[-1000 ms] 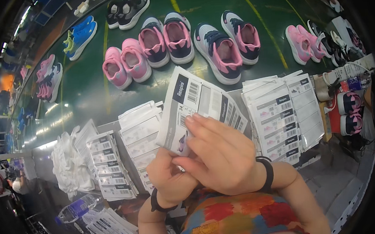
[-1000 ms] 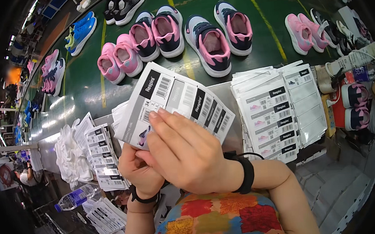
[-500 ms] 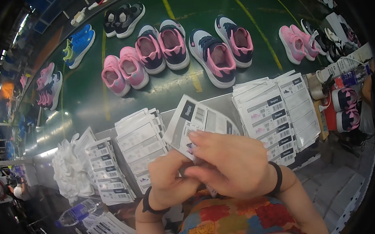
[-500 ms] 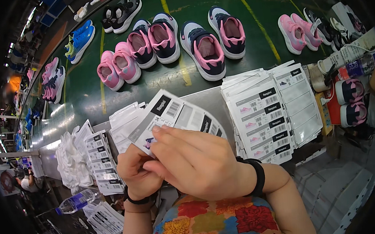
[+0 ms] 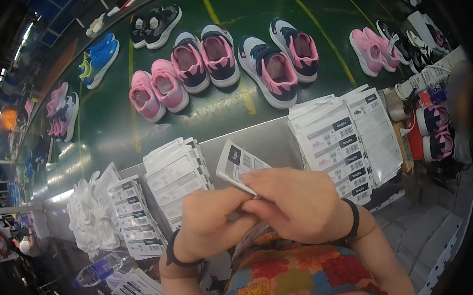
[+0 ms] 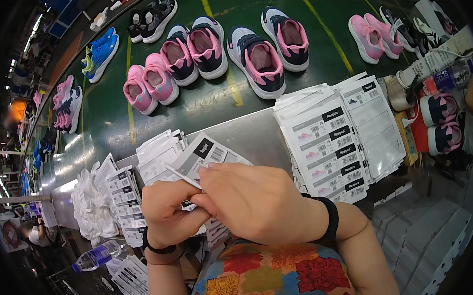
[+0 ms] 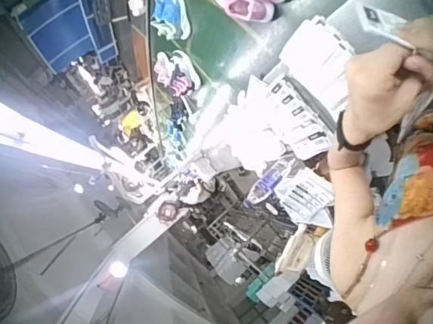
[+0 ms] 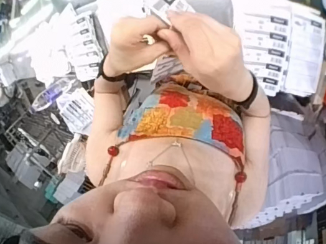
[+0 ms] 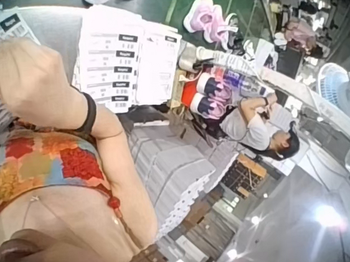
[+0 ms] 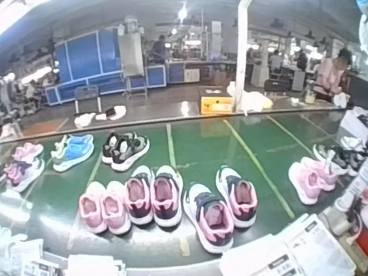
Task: The person sorts through stacks of labels, picks up a pair of shoes from a conveyor belt, and pulls back the tongues to look inside. They turn the shoes over, place them back on the belt, and repeat the process with other pairs of shoes and labels.
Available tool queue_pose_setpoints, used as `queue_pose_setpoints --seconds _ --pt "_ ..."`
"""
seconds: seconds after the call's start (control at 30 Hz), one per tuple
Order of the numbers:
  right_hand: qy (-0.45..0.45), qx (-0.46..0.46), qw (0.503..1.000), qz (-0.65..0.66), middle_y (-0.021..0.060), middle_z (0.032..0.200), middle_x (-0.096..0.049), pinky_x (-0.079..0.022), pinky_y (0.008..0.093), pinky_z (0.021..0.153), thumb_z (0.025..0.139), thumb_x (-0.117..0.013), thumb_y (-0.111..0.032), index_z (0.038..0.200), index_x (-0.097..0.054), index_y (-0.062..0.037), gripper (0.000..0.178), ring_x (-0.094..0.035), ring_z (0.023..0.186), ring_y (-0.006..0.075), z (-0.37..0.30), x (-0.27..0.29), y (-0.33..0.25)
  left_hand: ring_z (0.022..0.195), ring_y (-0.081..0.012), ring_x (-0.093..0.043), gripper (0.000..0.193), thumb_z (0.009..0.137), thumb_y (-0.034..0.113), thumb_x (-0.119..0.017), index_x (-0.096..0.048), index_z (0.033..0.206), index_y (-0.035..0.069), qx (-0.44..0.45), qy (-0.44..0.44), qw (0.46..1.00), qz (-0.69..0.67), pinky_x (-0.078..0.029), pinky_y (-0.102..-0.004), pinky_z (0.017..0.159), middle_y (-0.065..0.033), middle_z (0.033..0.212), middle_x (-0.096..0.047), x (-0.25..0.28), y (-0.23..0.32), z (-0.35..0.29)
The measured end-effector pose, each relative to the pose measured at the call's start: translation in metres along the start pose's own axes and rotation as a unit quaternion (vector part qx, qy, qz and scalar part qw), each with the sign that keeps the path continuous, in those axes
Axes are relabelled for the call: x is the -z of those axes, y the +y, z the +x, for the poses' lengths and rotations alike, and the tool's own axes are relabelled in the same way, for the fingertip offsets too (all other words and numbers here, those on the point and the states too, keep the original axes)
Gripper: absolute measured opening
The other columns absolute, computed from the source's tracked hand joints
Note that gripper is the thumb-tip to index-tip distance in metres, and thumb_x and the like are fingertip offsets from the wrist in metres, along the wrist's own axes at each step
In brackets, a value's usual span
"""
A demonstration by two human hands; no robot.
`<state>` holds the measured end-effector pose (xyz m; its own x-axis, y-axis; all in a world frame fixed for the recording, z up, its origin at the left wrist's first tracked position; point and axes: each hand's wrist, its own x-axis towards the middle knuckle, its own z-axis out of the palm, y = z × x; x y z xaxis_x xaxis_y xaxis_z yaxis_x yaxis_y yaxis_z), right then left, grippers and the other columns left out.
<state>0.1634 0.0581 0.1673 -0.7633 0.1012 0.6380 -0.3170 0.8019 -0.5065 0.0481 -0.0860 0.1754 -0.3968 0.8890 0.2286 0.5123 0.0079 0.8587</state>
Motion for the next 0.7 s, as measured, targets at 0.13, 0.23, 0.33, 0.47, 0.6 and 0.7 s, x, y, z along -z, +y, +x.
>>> queue_pose_setpoints --seconds 0.13,0.23,0.33,0.47,0.6,0.7 --pt "0.025 0.04 0.996 -0.078 0.0156 0.081 -0.065 -0.057 0.0329 0.066 0.075 -0.071 -0.001 0.094 -0.06 0.0082 0.024 -0.067 0.07 0.0278 0.003 0.0 -0.005 0.06 -0.0314 -0.064 0.016 0.075 0.002 -0.074 -0.067 0.089 0.005 -0.015 0.0 1.0 0.011 -0.049 -0.0323 0.053 -0.0146 0.068 -0.063 -0.001 -0.002 0.001" --pt "-0.01 0.019 0.999 -0.035 0.0165 0.084 -0.066 -0.057 0.0328 0.066 0.074 -0.071 0.001 0.095 -0.06 0.0077 0.024 -0.067 0.072 0.028 0.005 0.007 -0.002 0.059 -0.0309 -0.064 0.014 0.076 0.003 -0.075 -0.067 0.087 0.005 -0.002 0.007 0.999 -0.031 -0.048 -0.0324 0.052 -0.0133 0.067 -0.063 -0.002 -0.002 0.004" --pt "-0.056 -0.064 0.996 0.037 0.0176 0.088 -0.066 -0.057 0.033 0.066 0.077 -0.07 0.001 0.096 -0.06 0.007 0.022 -0.067 0.073 0.0288 0.002 0.014 0.0 0.059 -0.0305 -0.064 0.014 0.076 0.004 -0.076 -0.066 0.086 0.005 -0.01 -0.021 1.0 -0.018 -0.048 -0.0322 0.051 -0.013 0.066 -0.062 0.003 0.001 0.006" --pt "-0.026 -0.078 0.993 0.083 0.0172 0.088 -0.066 -0.057 0.0338 0.065 0.08 -0.072 -0.003 0.098 -0.061 0.0071 0.024 -0.068 0.074 0.0303 0.0 0.007 0.002 0.058 -0.0288 -0.063 0.014 0.077 0.006 -0.076 -0.066 0.086 0.006 0.013 -0.023 1.0 -0.013 -0.048 -0.0322 0.052 -0.0121 0.067 -0.062 0.007 0.001 0.0" --pt "-0.004 -0.013 1.0 0.024 0.0165 0.083 -0.067 -0.056 0.0348 0.063 0.08 -0.073 -0.003 0.094 -0.063 0.007 0.02 -0.068 0.075 0.0306 0.001 0.005 -0.003 0.058 -0.0287 -0.063 0.015 0.077 0.008 -0.076 -0.066 0.089 0.006 -0.024 -0.038 0.998 0.032 -0.048 -0.0329 0.052 -0.0115 0.068 -0.062 0.006 0.0 0.001" --pt "-0.01 -0.049 0.994 0.093 0.0158 0.079 -0.065 -0.054 0.0349 0.06 0.081 -0.071 -0.001 0.093 -0.063 0.006 0.016 -0.066 0.07 0.0301 0.002 0.006 0.002 0.057 -0.0218 -0.067 0.015 0.072 0.006 -0.08 -0.068 0.08 0.002 -0.023 -0.016 0.999 0.04 -0.049 -0.0273 0.054 -0.0104 0.067 -0.067 0.007 0.0 0.003"
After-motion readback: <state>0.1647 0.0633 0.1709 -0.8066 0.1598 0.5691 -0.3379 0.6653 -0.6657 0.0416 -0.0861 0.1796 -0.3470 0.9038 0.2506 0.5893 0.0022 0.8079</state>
